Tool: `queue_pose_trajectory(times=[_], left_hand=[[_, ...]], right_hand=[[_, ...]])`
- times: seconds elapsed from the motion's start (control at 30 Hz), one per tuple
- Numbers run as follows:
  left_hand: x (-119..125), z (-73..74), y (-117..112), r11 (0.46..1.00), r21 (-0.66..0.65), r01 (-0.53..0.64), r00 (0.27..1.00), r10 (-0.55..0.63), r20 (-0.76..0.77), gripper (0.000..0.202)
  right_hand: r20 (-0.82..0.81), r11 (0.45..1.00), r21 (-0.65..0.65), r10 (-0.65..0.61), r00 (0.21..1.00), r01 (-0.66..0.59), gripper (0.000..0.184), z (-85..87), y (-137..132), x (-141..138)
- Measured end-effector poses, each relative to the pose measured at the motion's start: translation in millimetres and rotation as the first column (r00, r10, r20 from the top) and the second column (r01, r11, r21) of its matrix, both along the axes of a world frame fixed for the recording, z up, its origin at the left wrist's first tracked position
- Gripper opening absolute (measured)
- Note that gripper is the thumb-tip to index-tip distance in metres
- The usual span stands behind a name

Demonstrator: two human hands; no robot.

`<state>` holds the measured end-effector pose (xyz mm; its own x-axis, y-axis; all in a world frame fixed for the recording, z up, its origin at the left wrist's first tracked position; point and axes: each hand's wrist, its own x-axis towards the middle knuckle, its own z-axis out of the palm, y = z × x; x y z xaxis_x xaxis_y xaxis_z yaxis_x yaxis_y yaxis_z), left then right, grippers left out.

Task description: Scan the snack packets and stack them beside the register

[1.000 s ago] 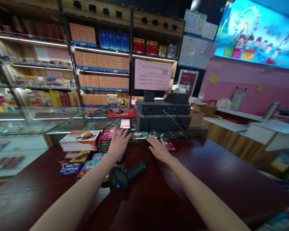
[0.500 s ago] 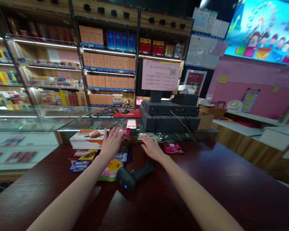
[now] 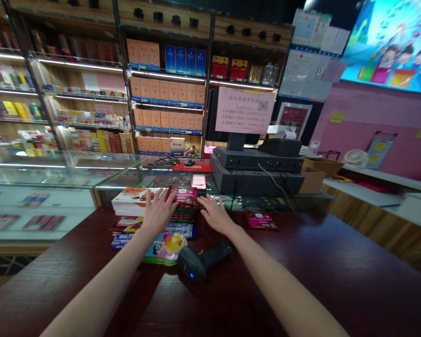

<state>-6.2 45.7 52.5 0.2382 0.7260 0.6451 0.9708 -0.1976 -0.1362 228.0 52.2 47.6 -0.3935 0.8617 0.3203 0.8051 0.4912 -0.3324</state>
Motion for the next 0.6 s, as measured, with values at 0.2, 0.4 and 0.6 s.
queue_pose_trajectory(times=[0.2,0.4,0.6], left_hand=[[-8.1,-3.6,2.1,1.000,0.004,0.012,0.999,-0.012,0.033,0.046],[-12.7,-6.0,1.9,1.000,-0.022,0.015,0.999,-0.015,0.038,0.048],[-13.3,-8.4,2.7,0.999,-0.048,0.025,0.997,-0.021,0.074,0.046]], right_hand=[[-0.047,0.999,-0.047,-0.012,0.999,0.010,0.051,1.0,5.9,-11.9],[-0.102,0.995,-0.096,-0.020,0.995,0.010,0.049,-0.7,11.0,-19.7],[-0.152,0.992,-0.127,-0.037,0.988,0.017,0.049,0.9,12.6,-24.9]])
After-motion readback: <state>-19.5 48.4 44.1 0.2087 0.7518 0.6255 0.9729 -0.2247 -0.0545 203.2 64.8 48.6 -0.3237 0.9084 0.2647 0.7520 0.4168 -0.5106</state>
